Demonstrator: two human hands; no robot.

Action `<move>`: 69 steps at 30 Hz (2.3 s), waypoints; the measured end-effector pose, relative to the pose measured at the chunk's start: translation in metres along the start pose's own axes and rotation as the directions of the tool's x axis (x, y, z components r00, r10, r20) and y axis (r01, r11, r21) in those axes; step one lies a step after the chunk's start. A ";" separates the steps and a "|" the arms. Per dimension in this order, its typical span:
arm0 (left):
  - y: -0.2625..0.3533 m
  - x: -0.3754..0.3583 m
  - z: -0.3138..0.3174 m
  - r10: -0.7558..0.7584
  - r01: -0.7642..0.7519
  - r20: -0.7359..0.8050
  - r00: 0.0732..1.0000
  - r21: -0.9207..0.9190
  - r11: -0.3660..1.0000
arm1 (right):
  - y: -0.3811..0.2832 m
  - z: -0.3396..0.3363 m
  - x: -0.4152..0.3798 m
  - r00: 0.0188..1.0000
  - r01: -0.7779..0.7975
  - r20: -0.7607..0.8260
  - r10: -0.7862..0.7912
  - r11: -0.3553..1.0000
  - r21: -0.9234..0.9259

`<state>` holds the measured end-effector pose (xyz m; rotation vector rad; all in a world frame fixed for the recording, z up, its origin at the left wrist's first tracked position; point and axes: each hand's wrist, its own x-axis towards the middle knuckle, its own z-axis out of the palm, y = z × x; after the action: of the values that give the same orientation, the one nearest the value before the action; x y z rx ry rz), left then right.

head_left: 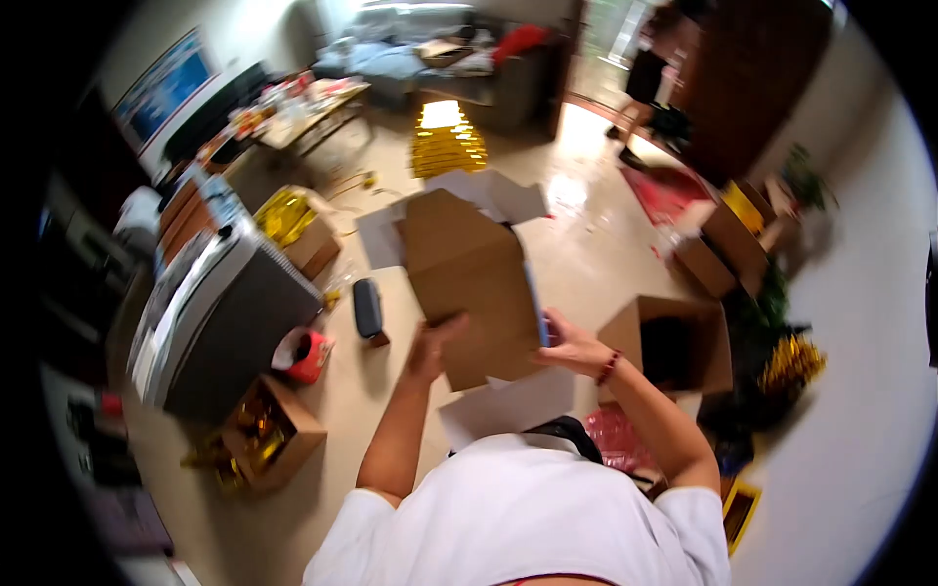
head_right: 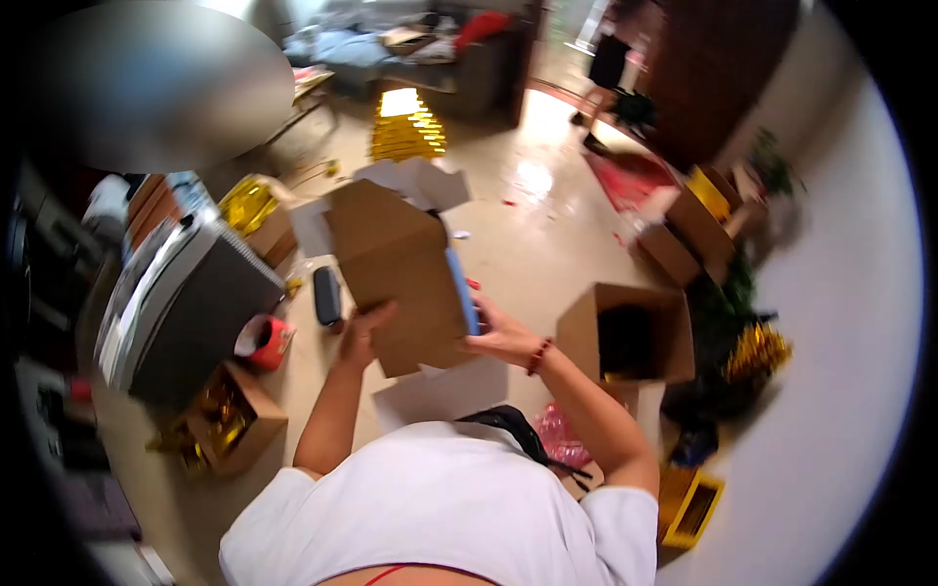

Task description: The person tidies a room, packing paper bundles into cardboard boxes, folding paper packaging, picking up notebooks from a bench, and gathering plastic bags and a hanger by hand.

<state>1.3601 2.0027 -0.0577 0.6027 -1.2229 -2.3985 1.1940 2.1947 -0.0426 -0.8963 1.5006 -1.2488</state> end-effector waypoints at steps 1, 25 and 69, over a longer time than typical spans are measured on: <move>0.005 0.007 0.003 0.005 -0.005 0.013 1.000 0.001 1.000 | 0.005 0.004 0.006 0.999 0.004 -0.042 -0.005 1.000 -0.028; -0.002 0.064 0.061 -0.275 0.255 0.359 0.892 0.103 0.961 | -0.007 0.027 -0.077 0.932 0.111 -0.340 0.124 0.797 0.594; -0.023 0.036 -0.220 -0.320 0.291 -0.422 0.848 -0.134 0.947 | 0.057 -0.019 -0.151 0.380 0.477 -0.882 0.277 0.758 0.444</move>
<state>1.4438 1.8512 -0.2009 1.3229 -0.9001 -2.3423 1.2192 2.3532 -0.0661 0.3716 1.5544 -2.4380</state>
